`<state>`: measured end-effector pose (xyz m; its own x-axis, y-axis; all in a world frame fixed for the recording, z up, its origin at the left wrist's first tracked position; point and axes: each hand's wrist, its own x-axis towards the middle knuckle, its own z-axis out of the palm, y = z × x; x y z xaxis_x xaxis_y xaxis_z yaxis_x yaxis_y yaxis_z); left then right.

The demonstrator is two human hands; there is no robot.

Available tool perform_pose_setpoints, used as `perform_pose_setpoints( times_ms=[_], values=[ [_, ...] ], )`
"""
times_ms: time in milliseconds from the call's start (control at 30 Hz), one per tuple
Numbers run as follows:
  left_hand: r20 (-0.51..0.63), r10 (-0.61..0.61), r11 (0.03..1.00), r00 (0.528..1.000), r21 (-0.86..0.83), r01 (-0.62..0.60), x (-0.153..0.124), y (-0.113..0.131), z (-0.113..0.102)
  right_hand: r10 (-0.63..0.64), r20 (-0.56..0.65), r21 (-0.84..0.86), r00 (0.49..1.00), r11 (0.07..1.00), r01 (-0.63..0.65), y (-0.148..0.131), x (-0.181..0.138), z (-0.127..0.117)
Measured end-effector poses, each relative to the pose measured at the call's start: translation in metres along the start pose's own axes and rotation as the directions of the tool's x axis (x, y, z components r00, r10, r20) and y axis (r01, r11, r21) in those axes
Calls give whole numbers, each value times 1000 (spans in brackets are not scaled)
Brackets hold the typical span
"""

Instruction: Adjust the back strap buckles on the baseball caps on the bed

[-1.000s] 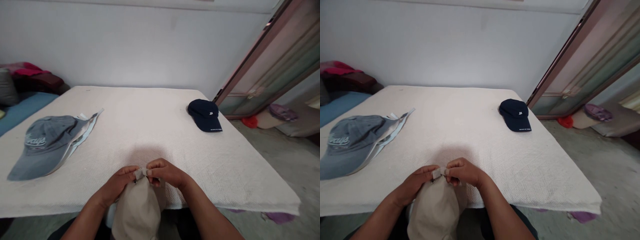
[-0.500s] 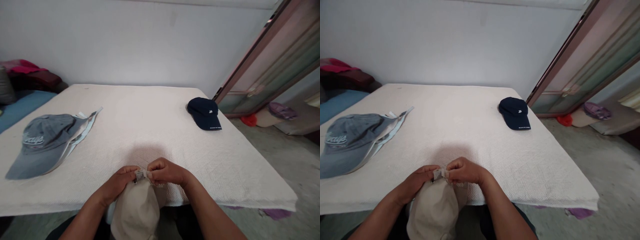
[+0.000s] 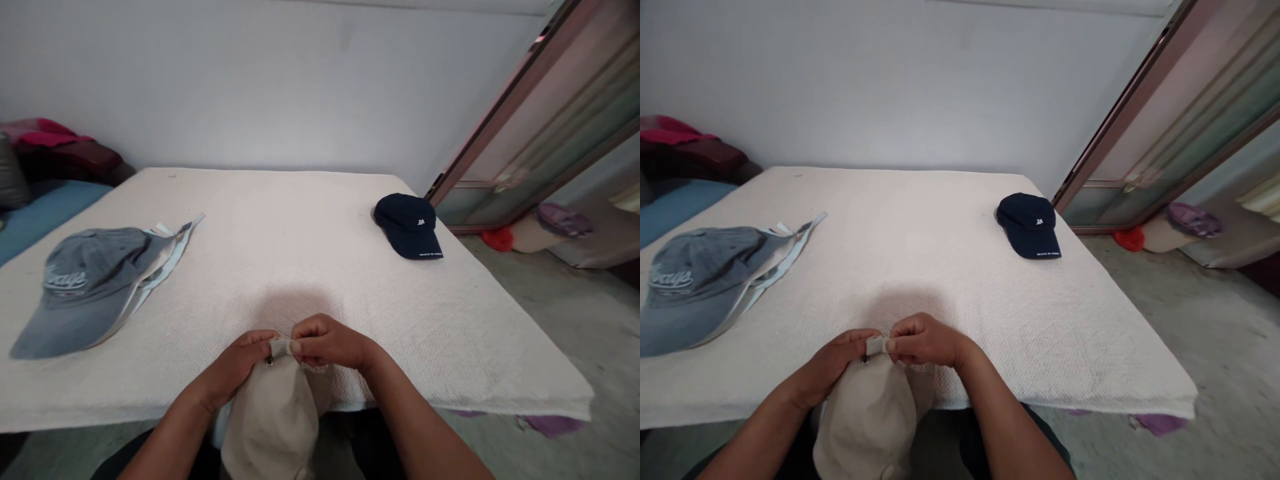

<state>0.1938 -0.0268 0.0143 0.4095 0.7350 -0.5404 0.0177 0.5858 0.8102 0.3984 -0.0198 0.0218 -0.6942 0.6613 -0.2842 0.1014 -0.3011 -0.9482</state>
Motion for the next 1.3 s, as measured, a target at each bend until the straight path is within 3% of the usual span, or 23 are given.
perform_pose_setpoints(
  times_ms=[233, 633, 933, 1133, 1300],
  values=[
    [67, 1, 999, 998, 42, -4, 0, 2, 2, -15, -95, -4, 995, 1000, 15, 5, 2, 1],
    [135, -21, 999, 991, 42, 16, 1, 3, 3, 11, -44, 86, 999, 996, -7, 8, 6, 1],
    [103, -55, 998, 993, -15, 57, -1, 1, 3, -24, 14, 59, 1000, 998, 23, 4, 3, 0],
    [112, -59, 998, 992, -14, 61, -1, 3, 2, -49, -45, 139, 998, 989, 55, 13, 3, -3],
    [57, -61, 998, 997, -17, 62, -1, 4, 2, -48, -79, 219, 996, 974, 64, 15, 3, -5]
  ],
)
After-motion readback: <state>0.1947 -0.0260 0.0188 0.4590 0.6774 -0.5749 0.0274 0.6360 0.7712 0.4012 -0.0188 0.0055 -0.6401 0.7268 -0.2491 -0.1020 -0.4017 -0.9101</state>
